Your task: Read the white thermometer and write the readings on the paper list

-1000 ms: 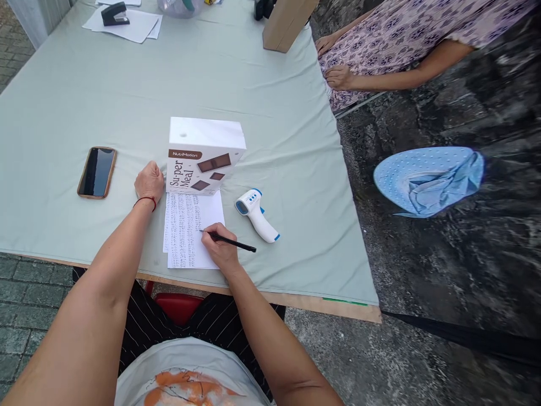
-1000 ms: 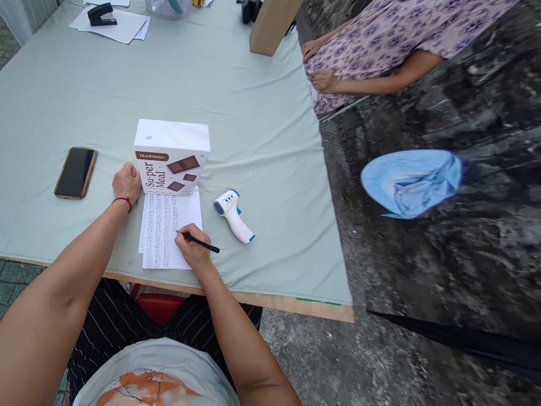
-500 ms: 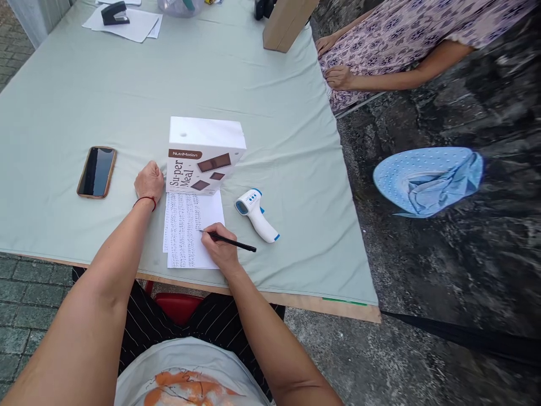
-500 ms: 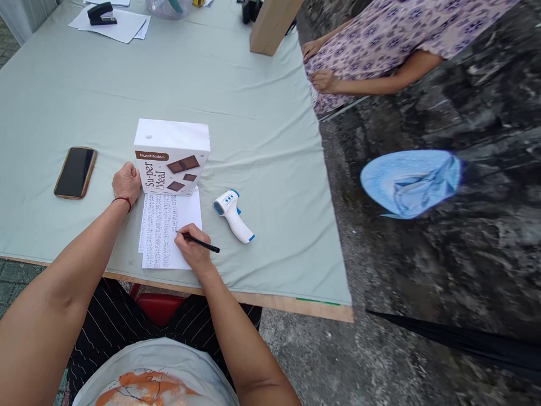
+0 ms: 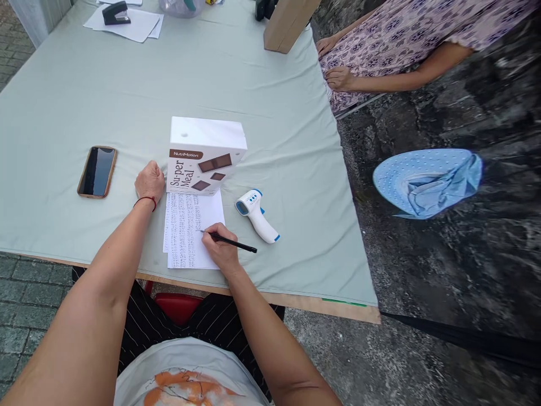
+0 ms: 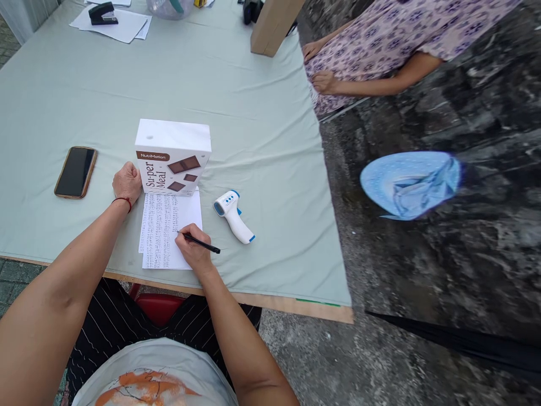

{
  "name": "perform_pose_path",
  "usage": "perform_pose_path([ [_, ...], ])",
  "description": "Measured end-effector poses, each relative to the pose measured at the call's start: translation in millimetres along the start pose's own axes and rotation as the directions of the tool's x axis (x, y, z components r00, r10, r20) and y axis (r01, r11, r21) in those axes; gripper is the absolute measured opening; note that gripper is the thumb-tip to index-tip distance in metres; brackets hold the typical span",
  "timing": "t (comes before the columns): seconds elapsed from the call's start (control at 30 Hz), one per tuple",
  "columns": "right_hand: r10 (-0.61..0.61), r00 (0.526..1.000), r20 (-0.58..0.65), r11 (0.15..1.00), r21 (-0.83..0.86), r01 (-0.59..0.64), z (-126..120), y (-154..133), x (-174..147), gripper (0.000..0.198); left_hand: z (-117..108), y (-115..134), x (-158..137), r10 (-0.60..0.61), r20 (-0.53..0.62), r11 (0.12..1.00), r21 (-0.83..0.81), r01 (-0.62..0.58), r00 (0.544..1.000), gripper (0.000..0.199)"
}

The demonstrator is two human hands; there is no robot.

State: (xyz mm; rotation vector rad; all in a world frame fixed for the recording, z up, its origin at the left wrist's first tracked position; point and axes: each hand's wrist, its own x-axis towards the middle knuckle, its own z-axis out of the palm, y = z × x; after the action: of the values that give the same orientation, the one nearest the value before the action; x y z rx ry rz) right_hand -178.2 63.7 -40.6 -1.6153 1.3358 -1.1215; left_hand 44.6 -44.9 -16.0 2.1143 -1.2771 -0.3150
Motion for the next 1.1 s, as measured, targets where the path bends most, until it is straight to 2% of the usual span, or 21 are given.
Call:
perform_pose_path([
  [0.1, -0.011, 1.000, -0.028, 1.000, -0.004, 0.011, 0.0, 1.7, -0.7, 0.010, 0.1, 0.0, 0.3, -0.007, -0.005, 1.000, -0.010, 0.007, 1.000, 0.024],
  [0.2, -0.028, 0.993, -0.115, 1.000, 0.001, 0.029, -0.3, 1.8, -2.6, 0.011, -1.6, 1.5, -0.4, -0.021, -0.028, 0.999, -0.031, 0.020, 0.999, 0.026],
  [0.27, -0.095, 0.982, -0.160, 0.995, 0.005, 0.097, -1.6, 0.1, -4.0, 0.011, -4.4, 2.9, -1.7, -0.033, -0.037, 0.997, -0.071, 0.030, 0.999, 0.027],
  [0.37, -0.263, 0.949, -0.172, 0.964, -0.002, 0.267, -7.0, -2.4, -4.1, 0.012, -9.4, 2.9, -4.4, -0.035, -0.041, 0.989, -0.148, 0.029, 0.999, 0.029],
  [0.5, -0.362, 0.929, -0.070, 0.929, -0.110, 0.354, -18.4, 5.9, 4.6, 0.024, -12.9, -5.2, -5.0, 0.029, -0.053, 0.968, -0.249, -0.042, 0.998, 0.029],
  [0.57, -0.366, 0.930, 0.029, 0.905, -0.224, 0.362, -22.9, 16.1, 11.7, 0.036, -13.3, -11.1, -3.5, 0.119, -0.048, 0.938, -0.323, -0.129, 0.992, 0.032],
  [0.63, -0.353, 0.930, 0.107, 0.870, -0.329, 0.368, -25.2, 26.6, 18.1, 0.046, -13.5, -15.7, -1.5, 0.232, -0.026, 0.903, -0.364, -0.225, 0.972, 0.045],
  [0.77, -0.328, 0.933, 0.147, 0.830, -0.426, 0.359, -24.9, 37.1, 22.7, 0.055, -14.9, -16.6, 1.3, 0.370, 0.112, 0.914, -0.221, -0.340, 0.922, 0.072],
  [0.87, -0.330, 0.942, 0.061, 0.861, -0.389, 0.326, -24.6, 34.5, 20.3, 0.048, -16.8, -12.4, 0.9, 0.387, 0.219, 0.922, -0.117, -0.370, 0.896, 0.077],
  [0.97, -0.309, 0.948, -0.072, 0.915, -0.293, 0.276, -27.7, 17.8, 17.7, 0.034, -18.7, -9.7, -1.1, 0.392, 0.238, 0.920, -0.106, -0.378, 0.889, 0.076],
  [1.03, -0.298, 0.948, -0.107, 0.945, -0.173, 0.278, -32.3, -8.3, 15.8, 0.026, -19.1, -10.3, -1.5, 0.401, 0.232, 0.916, -0.116, -0.384, 0.886, 0.072],
  [1.1, -0.317, 0.946, -0.065, 0.948, 0.014, 0.319, -39.9, -46.7, 11.3, 0.020, -18.5, -12.2, 0.8, 0.409, 0.230, 0.912, -0.131, -0.388, 0.883, 0.070],
])
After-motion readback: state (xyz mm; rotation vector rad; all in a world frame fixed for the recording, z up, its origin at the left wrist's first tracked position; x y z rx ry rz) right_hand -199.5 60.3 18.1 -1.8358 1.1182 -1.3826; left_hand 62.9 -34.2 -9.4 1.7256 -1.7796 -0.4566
